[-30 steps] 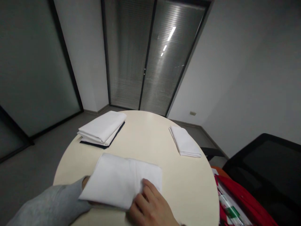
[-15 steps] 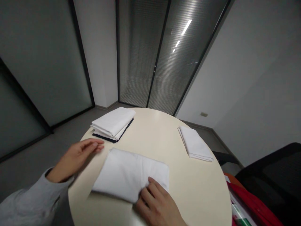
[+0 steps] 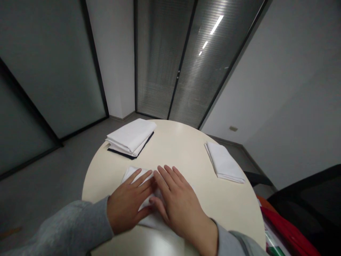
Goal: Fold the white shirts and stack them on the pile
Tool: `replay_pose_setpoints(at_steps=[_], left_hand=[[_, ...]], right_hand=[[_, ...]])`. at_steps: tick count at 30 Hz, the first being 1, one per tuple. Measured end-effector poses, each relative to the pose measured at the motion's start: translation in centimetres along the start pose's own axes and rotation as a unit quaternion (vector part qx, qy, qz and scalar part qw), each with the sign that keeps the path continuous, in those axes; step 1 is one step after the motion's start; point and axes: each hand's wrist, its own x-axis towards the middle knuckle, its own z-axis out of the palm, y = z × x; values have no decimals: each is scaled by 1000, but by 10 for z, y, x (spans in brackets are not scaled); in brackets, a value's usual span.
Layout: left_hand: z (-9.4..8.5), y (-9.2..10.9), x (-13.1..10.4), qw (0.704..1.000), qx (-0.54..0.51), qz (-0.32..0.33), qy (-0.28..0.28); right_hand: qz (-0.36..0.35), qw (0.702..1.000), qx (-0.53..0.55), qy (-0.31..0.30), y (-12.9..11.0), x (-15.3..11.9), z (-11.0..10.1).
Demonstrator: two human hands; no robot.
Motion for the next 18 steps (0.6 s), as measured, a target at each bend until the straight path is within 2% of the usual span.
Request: replay_pose_setpoints(at_steps=[4,6,10,13,16,18], left_hand=[[-4,-12,-9,999,10,-37,14],[-1,-20,-13,998,16,-62,29],[6,-34,-16,996,22,-91,13],[9,-43,-16,989,5,-143,23],[6,-50,-16,959,-74,-255,98],[0,-54,-16,915,-158,-336,159]], right_hand=[[-2,999,18,-41,8,7,43],[9,999,25,-47,10,-1,53],[18,998,34,-46,7,-14,51],[23,998,39,-46,4,-18,48],[25,998,38,-46,4,-20,47],[27,998,40,-51,5,-19,47]])
